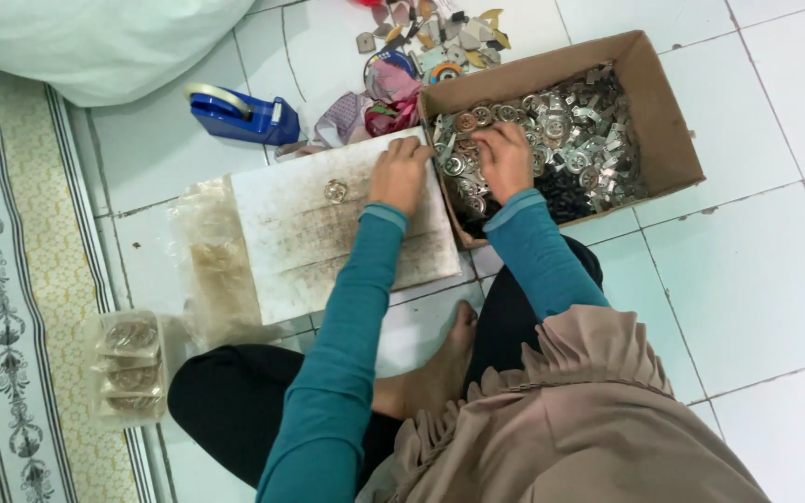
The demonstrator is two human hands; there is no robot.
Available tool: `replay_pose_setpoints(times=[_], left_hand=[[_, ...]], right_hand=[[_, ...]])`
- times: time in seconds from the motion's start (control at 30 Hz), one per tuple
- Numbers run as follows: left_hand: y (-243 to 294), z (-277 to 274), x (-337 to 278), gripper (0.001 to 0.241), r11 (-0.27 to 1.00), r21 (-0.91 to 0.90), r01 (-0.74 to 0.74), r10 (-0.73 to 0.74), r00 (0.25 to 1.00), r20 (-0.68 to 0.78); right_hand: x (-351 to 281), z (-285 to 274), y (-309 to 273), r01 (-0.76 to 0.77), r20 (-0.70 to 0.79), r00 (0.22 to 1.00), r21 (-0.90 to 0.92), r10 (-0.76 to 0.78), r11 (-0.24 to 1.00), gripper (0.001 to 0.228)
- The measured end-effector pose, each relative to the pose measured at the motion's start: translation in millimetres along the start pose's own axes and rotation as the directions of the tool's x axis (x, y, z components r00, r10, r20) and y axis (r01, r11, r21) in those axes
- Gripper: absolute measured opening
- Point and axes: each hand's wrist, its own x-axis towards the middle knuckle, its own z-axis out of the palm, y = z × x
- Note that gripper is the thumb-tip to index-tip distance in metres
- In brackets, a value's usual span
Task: A person sitting on the floor sorts small metal decorative pieces from a box, arranges them on a board, and then packages them into small plastic bags.
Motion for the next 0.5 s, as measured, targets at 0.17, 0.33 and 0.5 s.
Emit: replay_pose_setpoints(times=[0.17, 0.33, 0.5], left_hand=[[75, 78, 35, 0.038, 0.975, -0.168, 0.147, -0.095, 0.955, 0.282], [97, 93, 36, 0.049, 0.949, 0.053, 0.311, -0.278, 0.742, 0.61], [97, 110, 18, 0.043, 0.949, 0.29, 0.126, -0.287, 0.728, 0.622]], right_hand=[[-54, -6, 57, -0.283, 0.133, 0.945, -0.119, 0.298, 0.952, 0.017], [-59, 7, 44, -0.42, 0.287, 0.82, -0.289, 0.496, 0.86, 0.031], [-49, 3, 35, -0.308, 0.456, 0.746, -0.41, 0.485, 0.859, 0.041]])
